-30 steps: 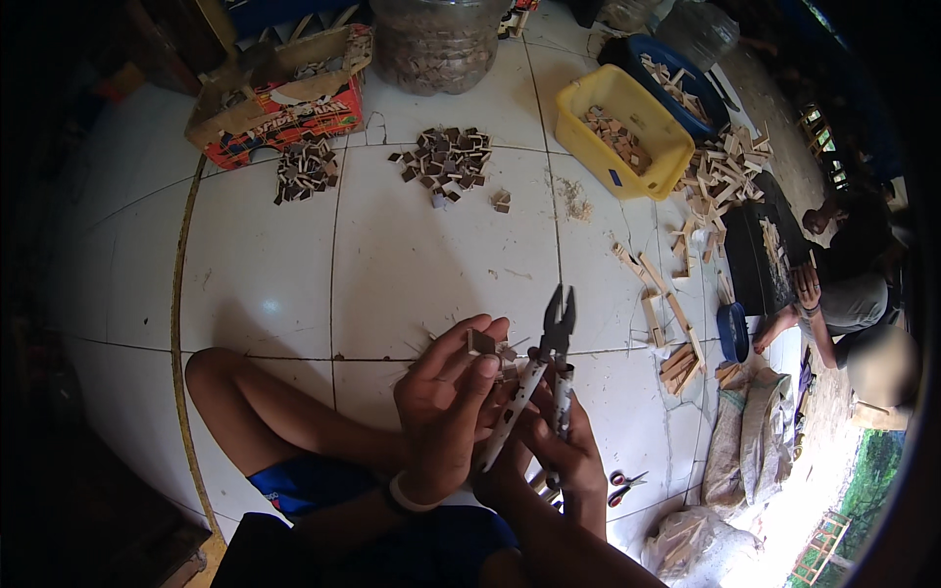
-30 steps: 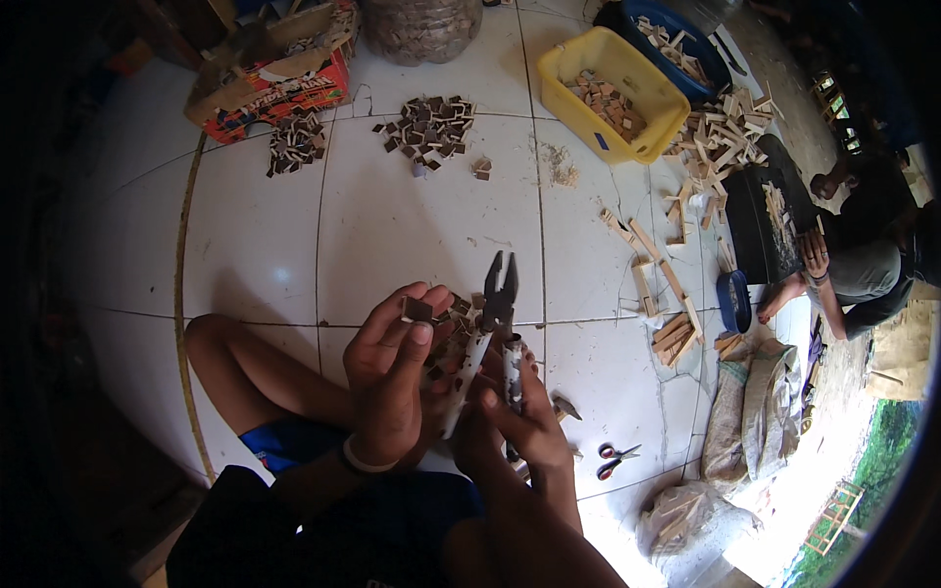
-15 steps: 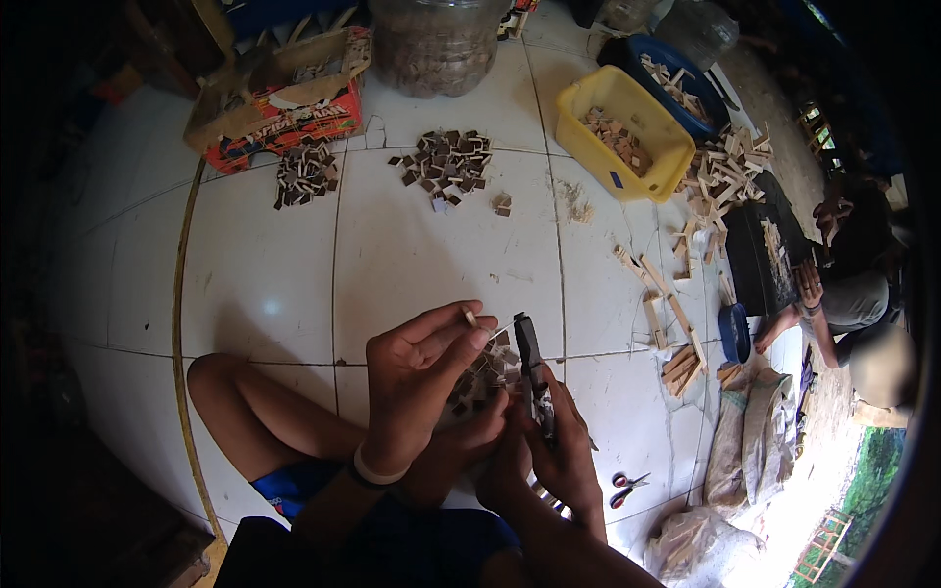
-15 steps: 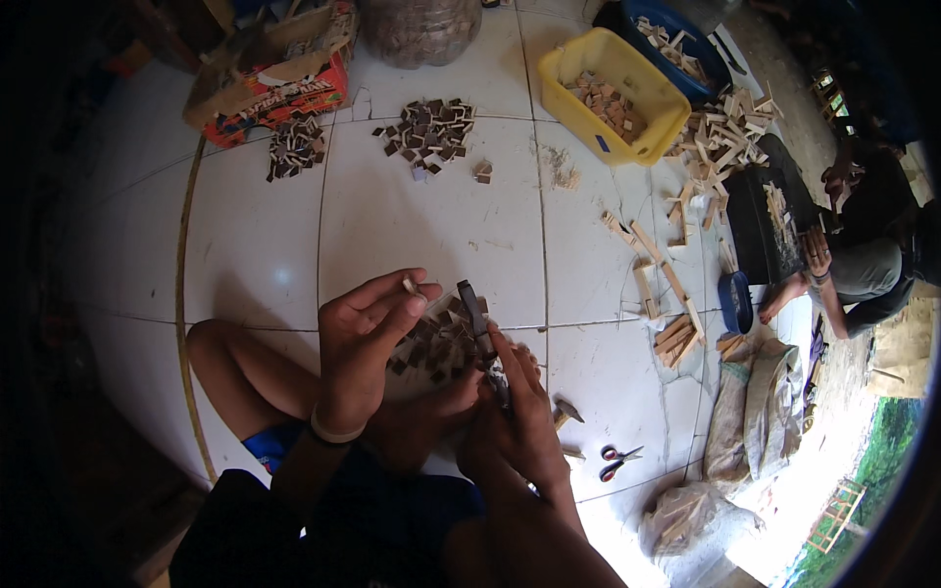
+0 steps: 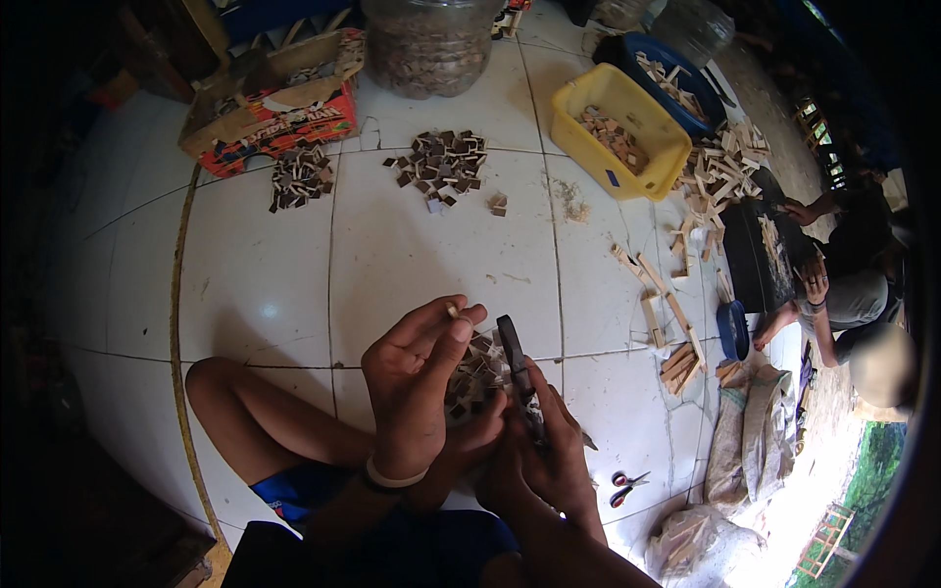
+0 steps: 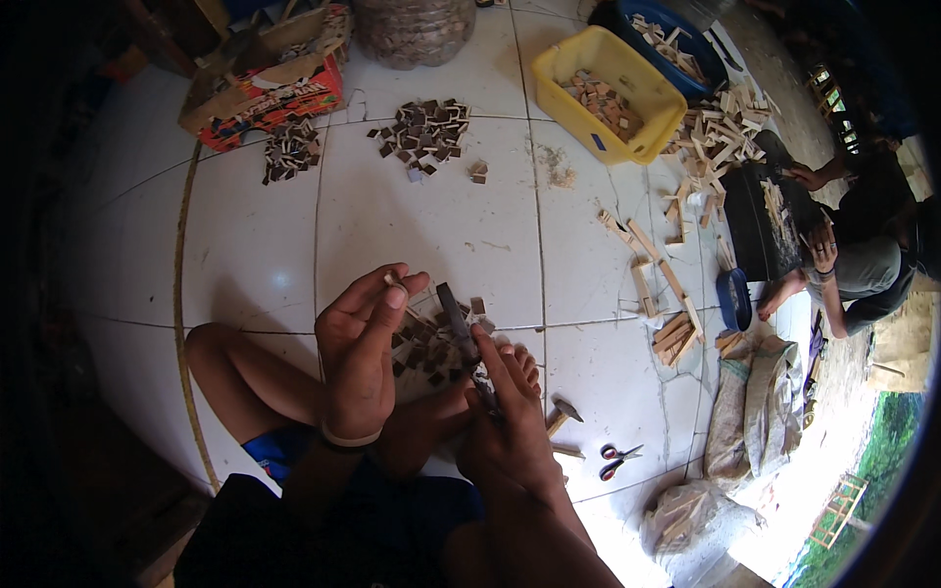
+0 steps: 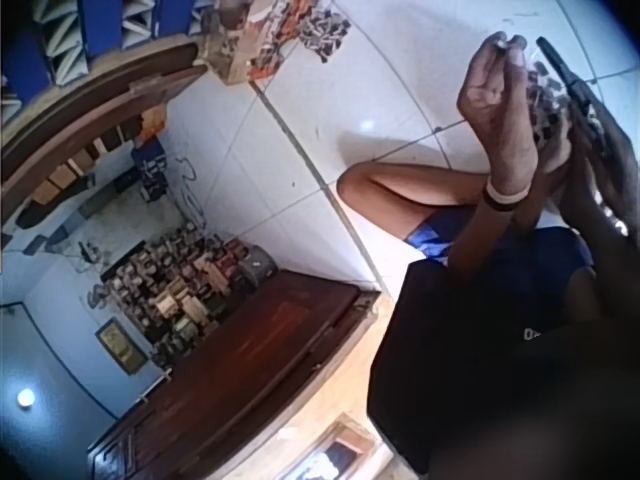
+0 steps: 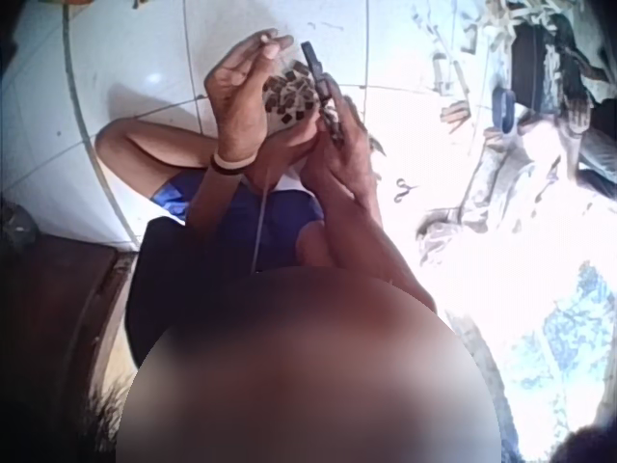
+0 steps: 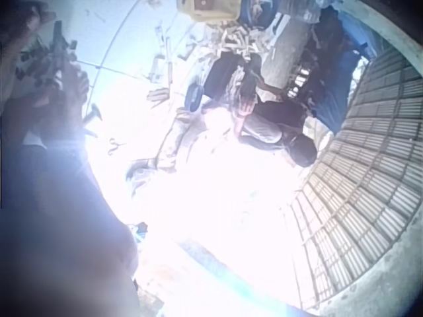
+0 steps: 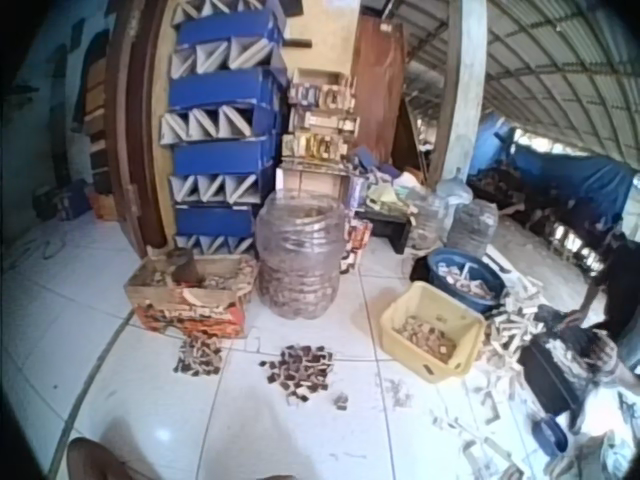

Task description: The person sits on the floor and uses pliers to trim small wooden pieces one by one. They pick up each piece, adjust it in the pliers, and clip off small bits, dropping the finished pieces onto a growing pile on the floor.

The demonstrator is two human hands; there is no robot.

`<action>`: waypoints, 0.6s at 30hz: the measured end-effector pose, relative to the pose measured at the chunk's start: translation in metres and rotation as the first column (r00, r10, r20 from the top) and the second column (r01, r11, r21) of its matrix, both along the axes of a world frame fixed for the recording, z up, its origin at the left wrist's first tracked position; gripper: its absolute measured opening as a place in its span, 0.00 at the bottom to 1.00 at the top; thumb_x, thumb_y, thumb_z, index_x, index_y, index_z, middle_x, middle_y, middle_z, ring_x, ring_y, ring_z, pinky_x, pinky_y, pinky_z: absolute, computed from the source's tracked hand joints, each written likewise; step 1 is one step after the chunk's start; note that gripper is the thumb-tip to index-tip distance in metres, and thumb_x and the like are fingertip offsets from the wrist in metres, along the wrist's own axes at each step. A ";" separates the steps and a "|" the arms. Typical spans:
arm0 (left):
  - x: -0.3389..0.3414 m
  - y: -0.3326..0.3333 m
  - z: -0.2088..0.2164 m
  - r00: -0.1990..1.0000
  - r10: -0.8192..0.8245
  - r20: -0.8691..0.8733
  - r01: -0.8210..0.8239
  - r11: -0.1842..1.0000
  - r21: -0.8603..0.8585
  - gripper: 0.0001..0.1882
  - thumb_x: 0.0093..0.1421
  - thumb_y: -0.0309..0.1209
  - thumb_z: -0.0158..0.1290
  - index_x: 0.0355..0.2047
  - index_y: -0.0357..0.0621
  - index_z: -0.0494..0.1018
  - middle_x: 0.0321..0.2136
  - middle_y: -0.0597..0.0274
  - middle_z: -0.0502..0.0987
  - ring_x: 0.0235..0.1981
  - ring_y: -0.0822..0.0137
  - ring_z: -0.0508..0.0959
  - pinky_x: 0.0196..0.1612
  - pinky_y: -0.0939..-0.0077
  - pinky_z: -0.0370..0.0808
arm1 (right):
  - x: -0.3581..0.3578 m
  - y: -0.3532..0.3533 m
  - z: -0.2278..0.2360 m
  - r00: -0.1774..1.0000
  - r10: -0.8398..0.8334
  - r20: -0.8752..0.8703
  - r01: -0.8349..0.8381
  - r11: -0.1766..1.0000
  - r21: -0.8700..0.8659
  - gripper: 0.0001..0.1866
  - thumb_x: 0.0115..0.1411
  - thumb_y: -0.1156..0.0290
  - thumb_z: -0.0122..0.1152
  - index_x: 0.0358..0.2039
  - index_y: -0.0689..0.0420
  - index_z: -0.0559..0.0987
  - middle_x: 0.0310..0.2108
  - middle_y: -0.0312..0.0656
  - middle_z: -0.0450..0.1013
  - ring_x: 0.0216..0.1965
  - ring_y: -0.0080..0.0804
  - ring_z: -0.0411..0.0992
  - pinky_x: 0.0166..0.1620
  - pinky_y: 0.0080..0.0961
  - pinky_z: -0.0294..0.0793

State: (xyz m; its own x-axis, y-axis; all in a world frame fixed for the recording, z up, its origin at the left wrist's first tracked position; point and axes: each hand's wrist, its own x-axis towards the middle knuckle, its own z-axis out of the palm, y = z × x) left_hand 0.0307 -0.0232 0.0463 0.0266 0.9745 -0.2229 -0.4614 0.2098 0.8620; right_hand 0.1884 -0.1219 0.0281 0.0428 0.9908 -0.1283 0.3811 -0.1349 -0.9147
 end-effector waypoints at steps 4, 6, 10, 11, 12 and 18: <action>0.004 -0.003 -0.003 1.000 0.018 -0.008 -0.017 1.000 0.026 0.15 0.70 0.25 0.56 0.54 0.27 0.75 0.49 0.52 0.81 0.54 0.57 0.81 0.64 0.64 0.72 | 0.002 0.001 0.001 0.999 0.017 0.027 -0.017 1.000 0.010 0.37 0.62 0.82 0.60 0.72 0.56 0.64 0.59 0.62 0.71 0.62 0.62 0.68 0.65 0.47 0.66; 0.003 -0.001 -0.005 0.999 -0.041 -0.017 0.041 0.999 0.025 0.16 0.70 0.25 0.56 0.55 0.27 0.74 0.49 0.50 0.81 0.55 0.56 0.80 0.65 0.64 0.71 | 0.002 0.001 0.002 0.997 -0.015 0.070 0.017 0.999 -0.028 0.37 0.61 0.82 0.60 0.72 0.56 0.65 0.57 0.61 0.71 0.61 0.61 0.69 0.63 0.46 0.68; 0.007 -0.004 -0.007 0.996 -0.081 0.043 0.083 0.996 -0.036 0.19 0.69 0.22 0.55 0.59 0.28 0.70 0.48 0.48 0.81 0.56 0.57 0.79 0.65 0.66 0.71 | 0.002 0.004 -0.001 0.976 -0.044 0.215 0.009 0.987 0.161 0.34 0.64 0.83 0.62 0.70 0.59 0.67 0.45 0.53 0.76 0.45 0.44 0.80 0.46 0.33 0.80; 0.008 -0.006 -0.008 0.994 -0.078 0.078 0.081 0.996 -0.036 0.20 0.69 0.21 0.55 0.60 0.29 0.68 0.48 0.48 0.81 0.56 0.58 0.79 0.64 0.67 0.72 | 0.001 0.003 0.000 0.994 -0.055 0.098 0.049 0.997 0.062 0.36 0.59 0.87 0.58 0.69 0.57 0.69 0.51 0.57 0.71 0.54 0.55 0.73 0.57 0.40 0.74; 0.009 -0.008 -0.008 0.989 -0.075 0.124 0.078 0.997 -0.021 0.22 0.69 0.21 0.55 0.61 0.29 0.67 0.48 0.48 0.81 0.56 0.59 0.79 0.64 0.68 0.72 | 0.001 0.004 0.000 0.992 -0.053 0.117 0.044 0.996 0.076 0.37 0.58 0.87 0.58 0.69 0.57 0.69 0.51 0.57 0.72 0.54 0.55 0.73 0.57 0.40 0.75; 0.007 -0.011 -0.011 0.980 -0.002 0.198 0.024 0.993 -0.113 0.17 0.66 0.22 0.61 0.52 0.33 0.71 0.45 0.54 0.81 0.48 0.71 0.81 0.53 0.78 0.74 | 0.000 0.003 0.004 0.986 -0.051 0.161 0.038 0.996 0.083 0.41 0.53 0.88 0.58 0.70 0.53 0.70 0.52 0.56 0.70 0.54 0.53 0.73 0.57 0.41 0.74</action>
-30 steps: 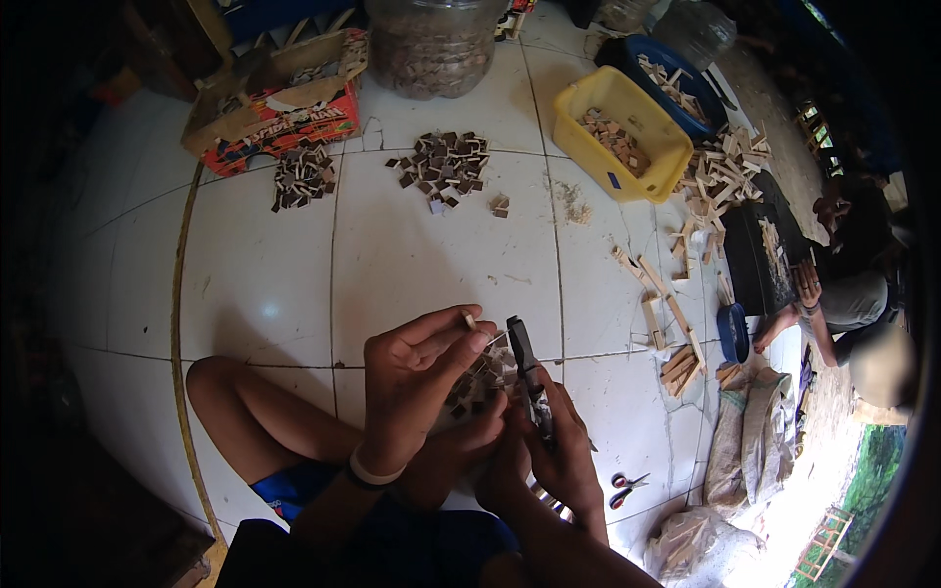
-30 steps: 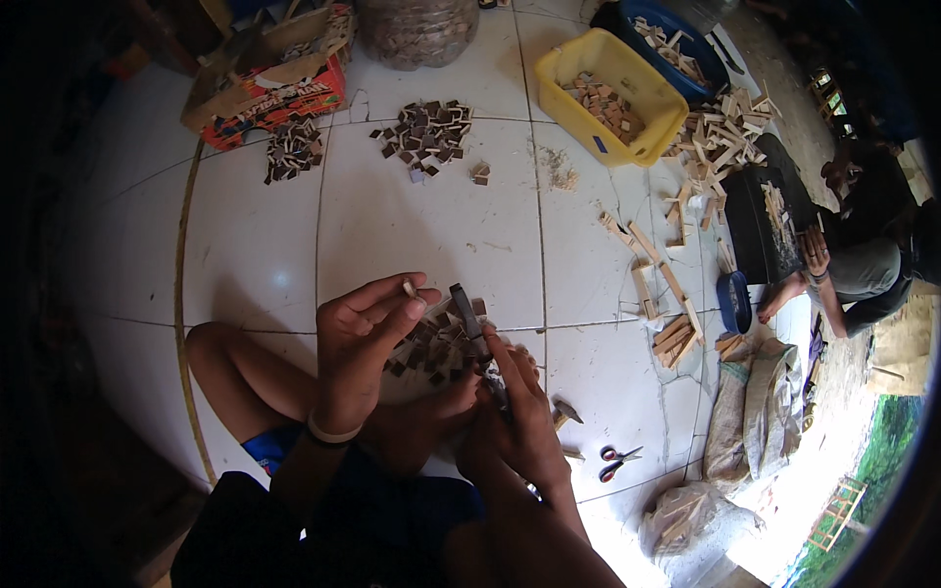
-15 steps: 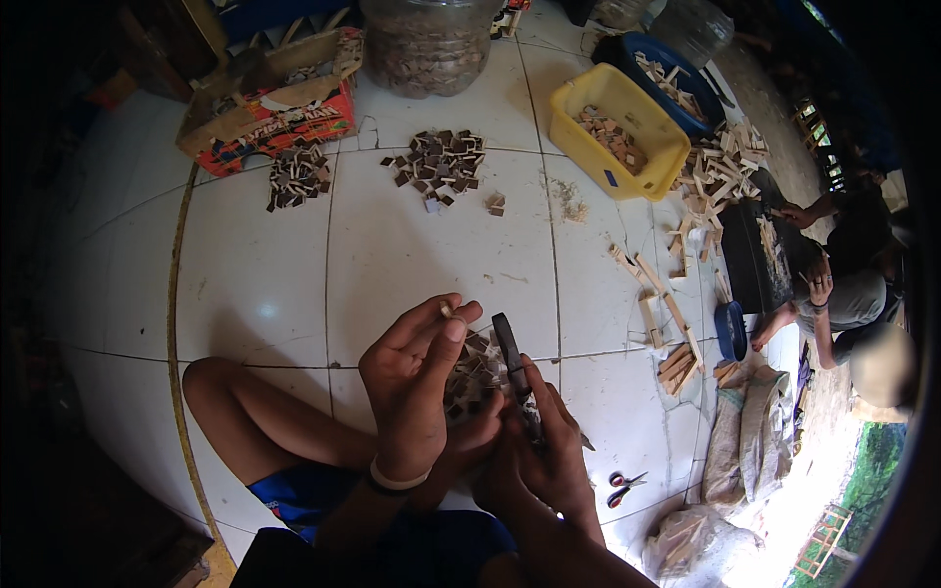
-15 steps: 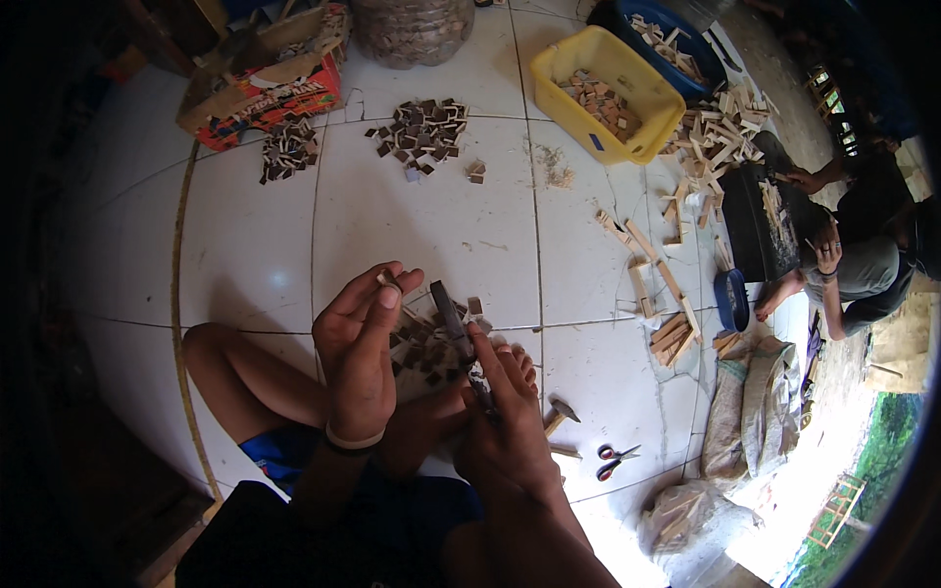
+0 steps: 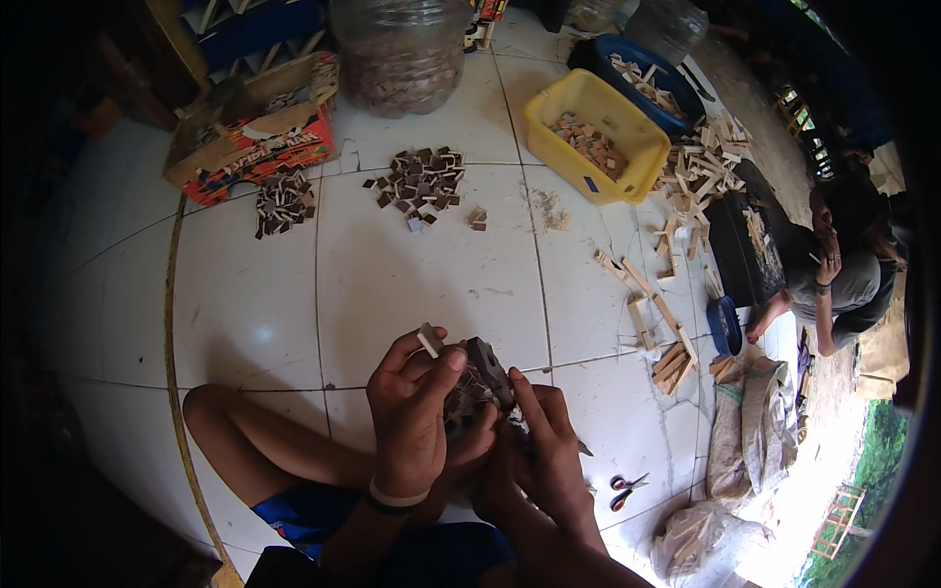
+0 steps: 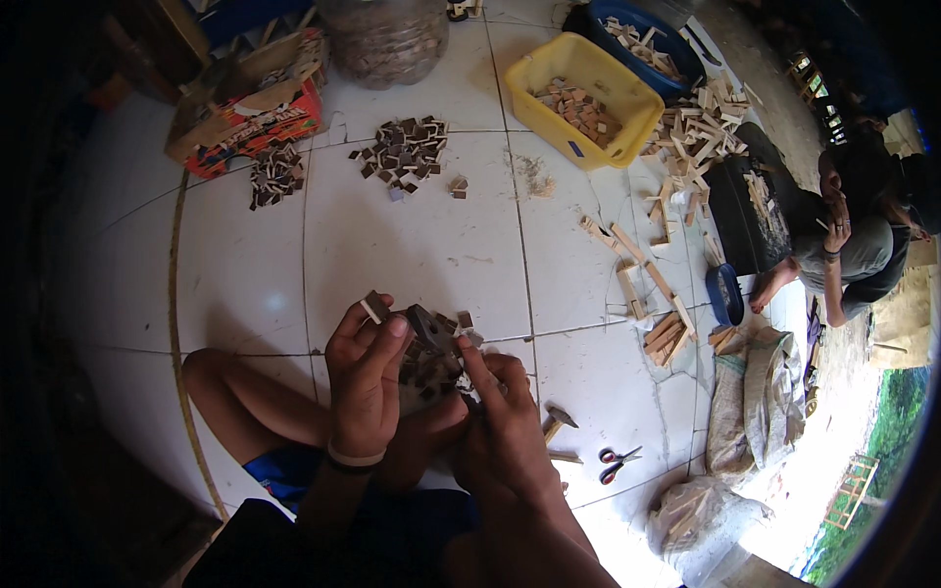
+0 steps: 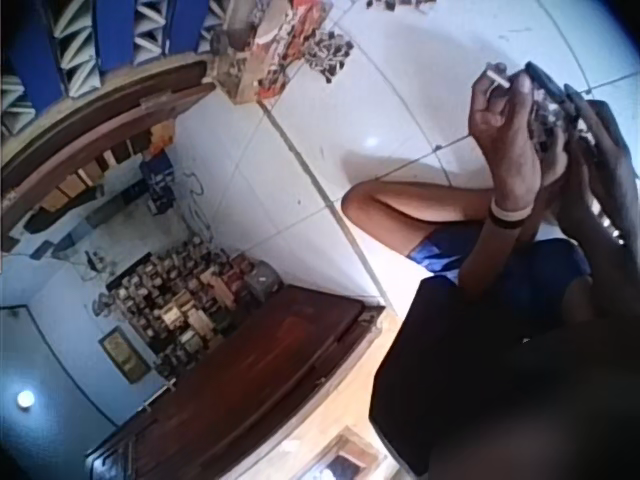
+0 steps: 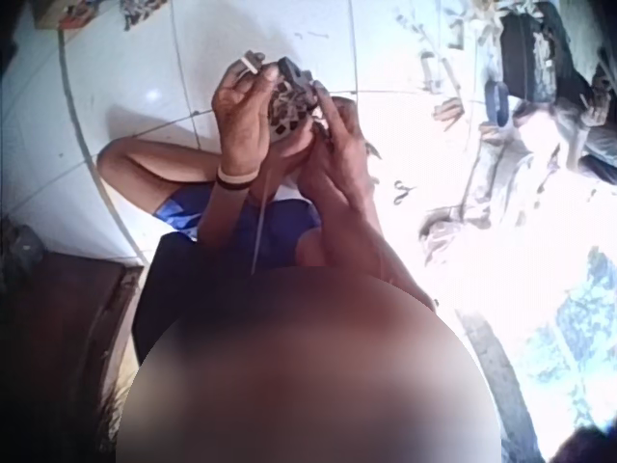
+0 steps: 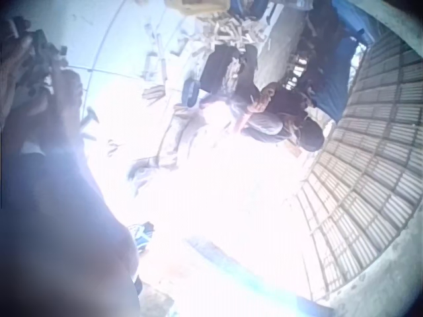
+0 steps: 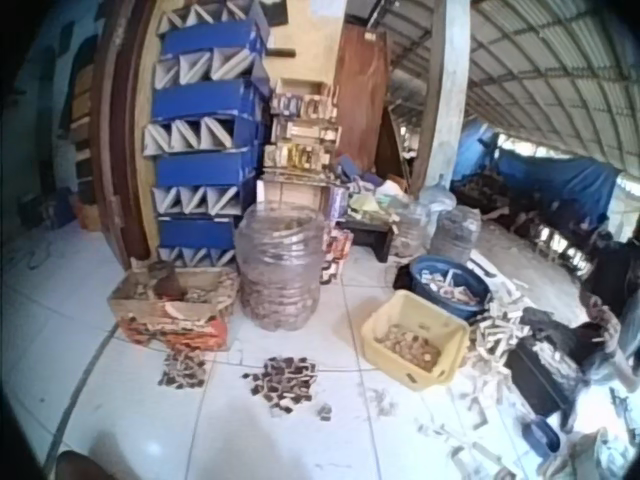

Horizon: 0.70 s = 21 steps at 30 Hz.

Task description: The person sits on the floor and uses pliers to trim small wooden pieces one by one. They pick up each piece, adjust it in the pliers, and clip off small bits, dropping the finished pieces onto a growing pile on the floor.

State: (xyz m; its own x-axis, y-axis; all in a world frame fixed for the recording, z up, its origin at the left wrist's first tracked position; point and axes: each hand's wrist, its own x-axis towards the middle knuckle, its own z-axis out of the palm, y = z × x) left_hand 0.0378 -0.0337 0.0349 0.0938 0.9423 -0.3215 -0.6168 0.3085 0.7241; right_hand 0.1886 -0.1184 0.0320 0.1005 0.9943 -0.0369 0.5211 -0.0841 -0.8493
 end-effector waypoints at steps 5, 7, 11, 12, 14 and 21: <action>-0.001 0.000 0.002 0.998 0.009 0.063 -0.007 0.999 -0.031 0.14 0.66 0.22 0.60 0.50 0.34 0.73 0.44 0.57 0.81 0.52 0.69 0.79 0.56 0.76 0.73 | 0.001 0.001 -0.003 0.995 0.010 0.098 -0.015 0.999 0.052 0.42 0.52 0.88 0.57 0.70 0.50 0.70 0.57 0.55 0.67 0.57 0.54 0.71 0.59 0.43 0.73; -0.002 0.001 0.002 0.999 0.008 0.042 -0.007 1.000 -0.019 0.13 0.66 0.21 0.60 0.49 0.35 0.73 0.45 0.57 0.81 0.54 0.68 0.78 0.58 0.75 0.72 | 0.002 0.000 -0.005 0.994 0.022 0.104 -0.028 0.998 0.062 0.42 0.52 0.88 0.58 0.70 0.49 0.70 0.57 0.55 0.66 0.57 0.55 0.71 0.59 0.44 0.73; -0.003 0.001 0.002 1.000 0.016 0.010 -0.016 1.000 -0.017 0.14 0.65 0.21 0.61 0.50 0.35 0.73 0.44 0.57 0.81 0.53 0.67 0.79 0.59 0.73 0.73 | 0.004 -0.001 -0.006 0.991 0.030 0.132 -0.039 0.997 0.066 0.43 0.52 0.88 0.58 0.70 0.47 0.71 0.55 0.56 0.68 0.57 0.55 0.70 0.58 0.46 0.73; -0.002 0.001 0.002 1.000 0.024 0.004 -0.024 1.000 -0.015 0.14 0.65 0.21 0.61 0.49 0.35 0.73 0.44 0.57 0.81 0.53 0.67 0.80 0.59 0.73 0.73 | 0.005 -0.002 -0.006 0.992 0.035 0.119 -0.040 0.999 0.034 0.43 0.52 0.88 0.58 0.70 0.48 0.70 0.54 0.56 0.68 0.57 0.55 0.70 0.58 0.46 0.73; -0.002 0.000 0.001 1.000 0.023 -0.011 -0.024 1.000 -0.011 0.14 0.64 0.20 0.61 0.49 0.34 0.74 0.44 0.57 0.81 0.52 0.67 0.80 0.59 0.73 0.73 | 0.005 -0.003 -0.006 0.994 0.052 0.092 -0.048 0.998 -0.044 0.42 0.53 0.87 0.58 0.70 0.48 0.70 0.53 0.56 0.69 0.57 0.55 0.70 0.57 0.46 0.73; -0.020 0.019 -0.019 0.951 -0.309 -0.001 0.301 0.928 0.217 0.22 0.58 0.27 0.68 0.49 0.34 0.72 0.43 0.58 0.77 0.51 0.63 0.79 0.62 0.60 0.74 | 0.002 -0.020 -0.018 0.990 0.125 -0.066 -0.134 0.978 -0.159 0.39 0.57 0.83 0.60 0.71 0.55 0.66 0.53 0.56 0.71 0.56 0.52 0.70 0.60 0.43 0.70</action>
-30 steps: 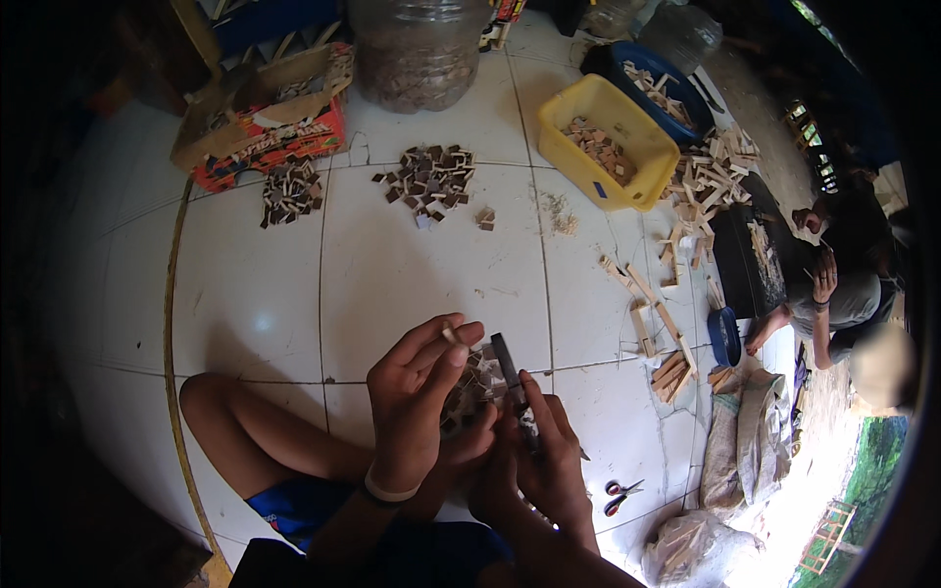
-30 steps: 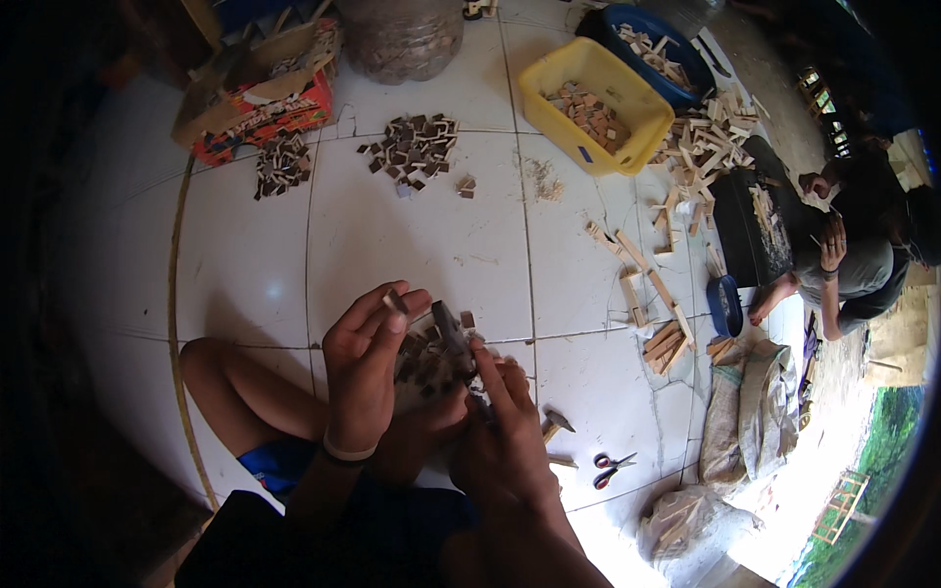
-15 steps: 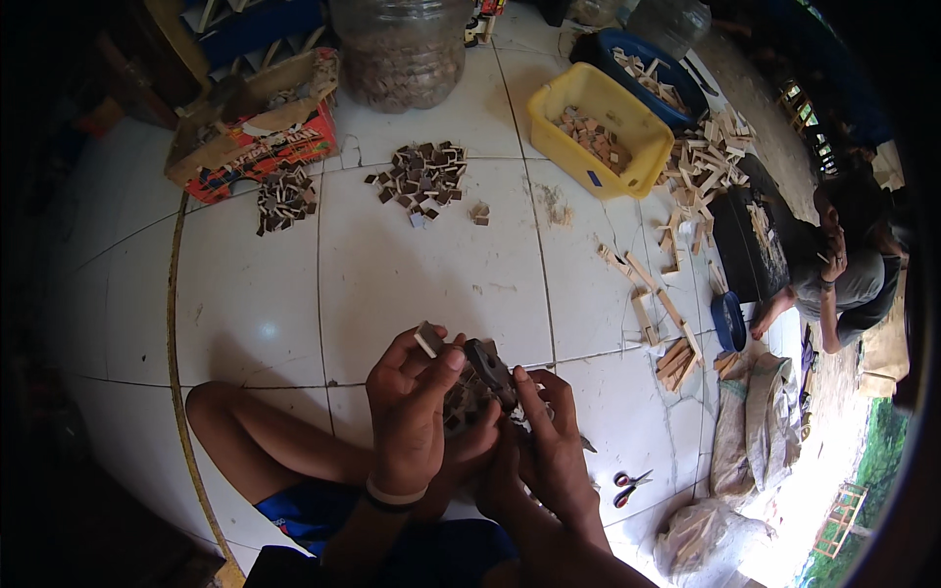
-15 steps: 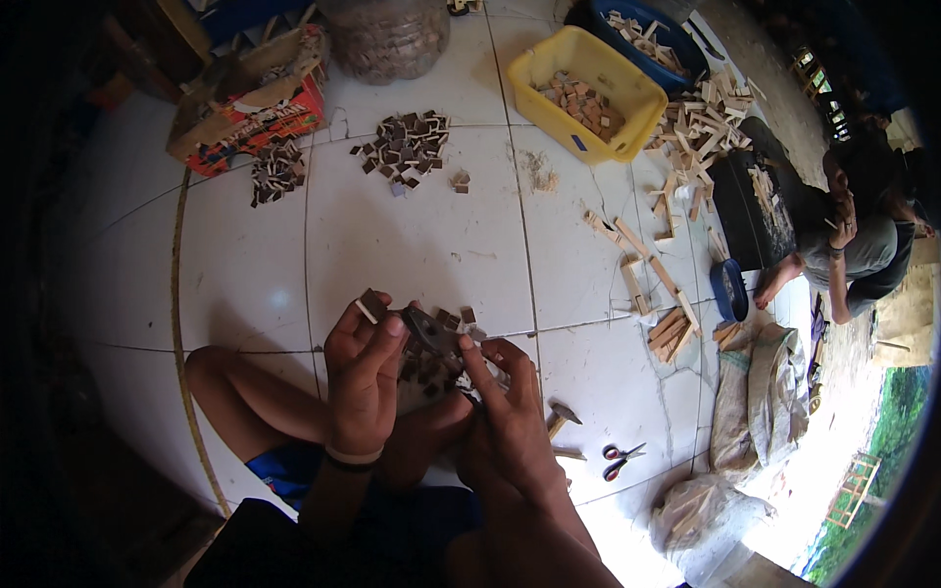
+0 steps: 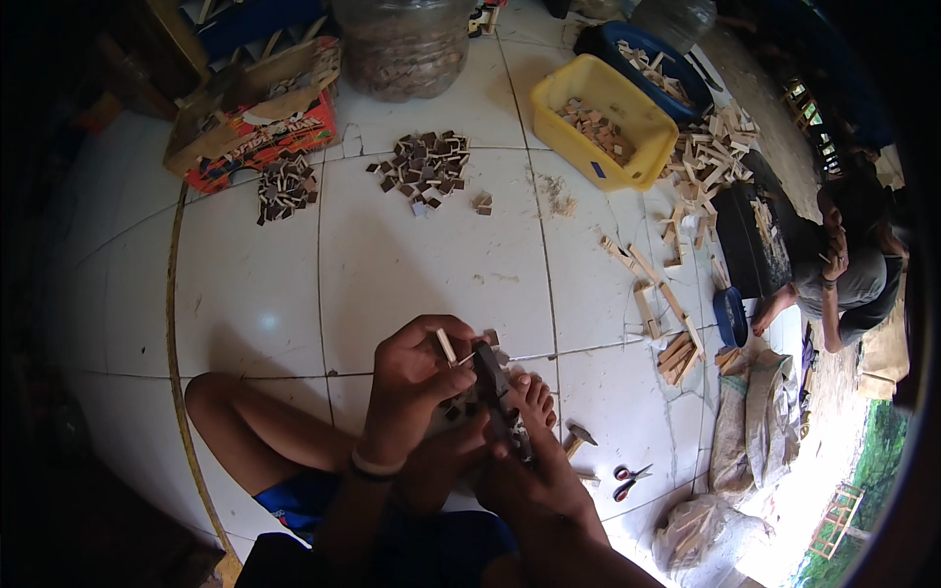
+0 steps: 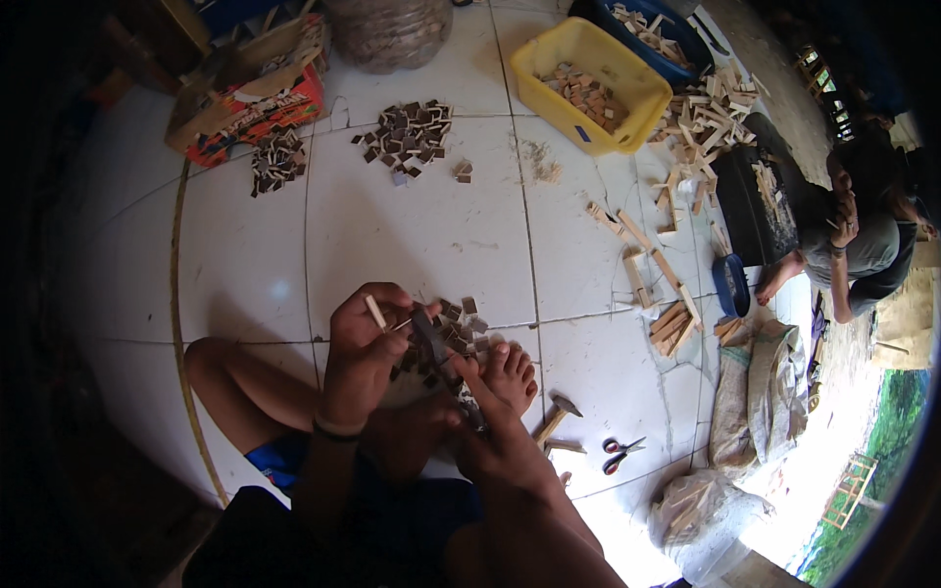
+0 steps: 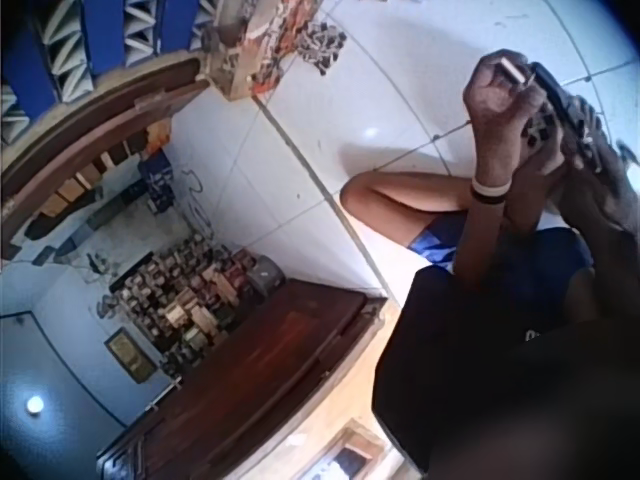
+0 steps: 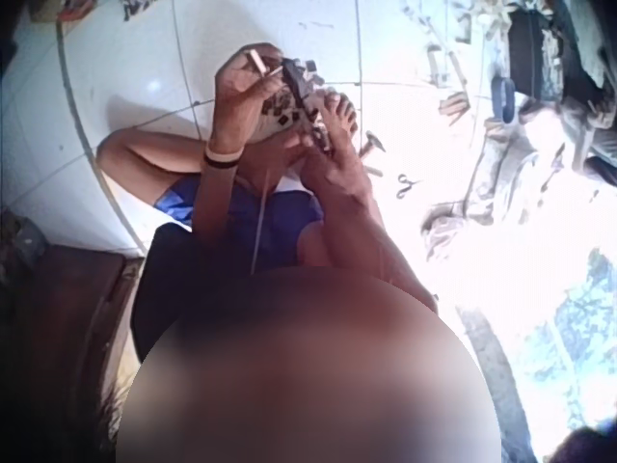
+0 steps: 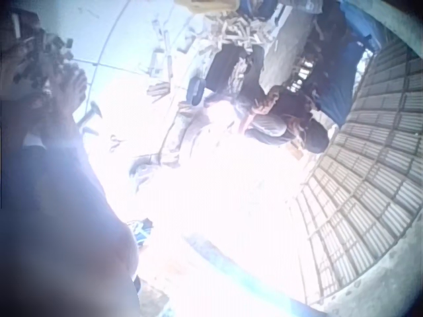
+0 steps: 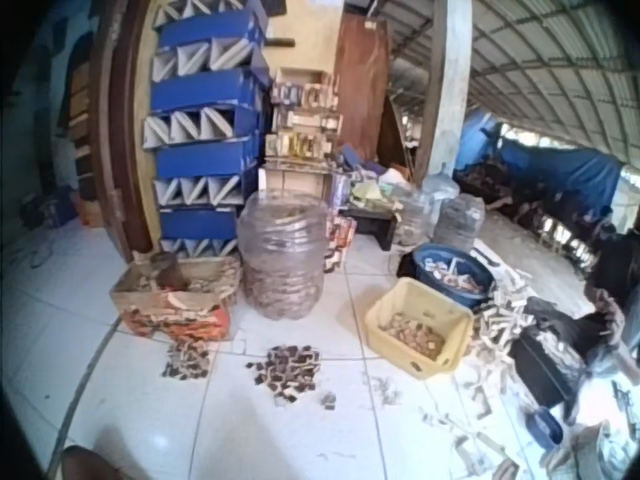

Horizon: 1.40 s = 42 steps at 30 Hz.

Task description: The person sits on the floor and uses pliers to trim small wooden pieces one by one. They pick up each piece, adjust it in the pliers, and clip off small bits, dropping the finished pieces onto a growing pile on the floor.

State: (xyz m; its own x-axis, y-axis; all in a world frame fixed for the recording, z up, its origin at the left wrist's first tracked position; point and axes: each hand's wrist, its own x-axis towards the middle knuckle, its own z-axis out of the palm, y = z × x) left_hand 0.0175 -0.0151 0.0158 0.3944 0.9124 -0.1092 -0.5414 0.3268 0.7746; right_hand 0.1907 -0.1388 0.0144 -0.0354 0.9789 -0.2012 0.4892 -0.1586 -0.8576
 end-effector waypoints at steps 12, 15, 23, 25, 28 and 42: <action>-0.013 0.030 -0.031 0.885 -0.422 0.198 0.414 0.907 0.081 0.19 0.53 0.37 0.72 0.36 0.35 0.81 0.29 0.49 0.83 0.35 0.48 0.86 0.41 0.51 0.86 | -0.010 -0.017 -0.034 0.988 -0.035 -0.151 -0.017 0.945 -0.326 0.36 0.59 0.82 0.60 0.70 0.58 0.67 0.57 0.57 0.70 0.59 0.54 0.68 0.62 0.42 0.65; -0.016 0.024 -0.035 0.901 -0.372 0.222 0.385 0.923 -0.018 0.17 0.55 0.33 0.70 0.40 0.36 0.81 0.30 0.51 0.82 0.37 0.49 0.85 0.48 0.49 0.83 | -0.011 0.004 -0.039 0.984 -0.080 0.158 0.120 0.957 -0.265 0.35 0.60 0.81 0.60 0.69 0.59 0.67 0.58 0.57 0.70 0.60 0.54 0.67 0.63 0.42 0.64; -0.016 0.024 -0.046 0.890 -0.319 0.326 0.317 0.947 0.059 0.19 0.61 0.31 0.66 0.50 0.36 0.78 0.36 0.52 0.82 0.41 0.53 0.82 0.57 0.50 0.76 | -0.005 0.017 -0.015 0.968 0.090 0.235 -0.126 0.981 0.144 0.38 0.54 0.81 0.60 0.69 0.57 0.69 0.56 0.59 0.70 0.56 0.61 0.62 0.63 0.50 0.58; -0.018 0.026 -0.044 0.891 -0.329 0.313 0.313 0.944 0.102 0.23 0.63 0.33 0.65 0.55 0.33 0.76 0.39 0.49 0.82 0.43 0.52 0.83 0.56 0.53 0.78 | -0.009 0.018 -0.015 0.967 0.041 0.251 -0.092 0.977 0.195 0.39 0.52 0.75 0.62 0.68 0.49 0.72 0.48 0.55 0.71 0.53 0.60 0.62 0.60 0.52 0.58; -0.024 0.027 -0.036 0.917 -0.306 0.256 0.295 0.952 0.083 0.32 0.62 0.36 0.66 0.61 0.32 0.70 0.43 0.47 0.82 0.47 0.51 0.83 0.56 0.54 0.79 | -0.010 0.015 -0.018 0.963 -0.003 0.269 -0.064 0.969 0.240 0.38 0.52 0.67 0.64 0.68 0.42 0.74 0.47 0.59 0.67 0.51 0.61 0.60 0.58 0.55 0.57; -0.025 0.037 -0.037 0.948 -0.278 -0.155 0.298 0.947 0.123 0.16 0.70 0.28 0.57 0.53 0.29 0.77 0.44 0.50 0.83 0.49 0.60 0.83 0.57 0.65 0.80 | -0.011 -0.001 -0.142 0.852 -0.242 0.463 0.381 0.895 -0.233 0.50 0.54 0.27 0.59 0.66 0.51 0.66 0.65 0.47 0.63 0.69 0.49 0.58 0.68 0.47 0.58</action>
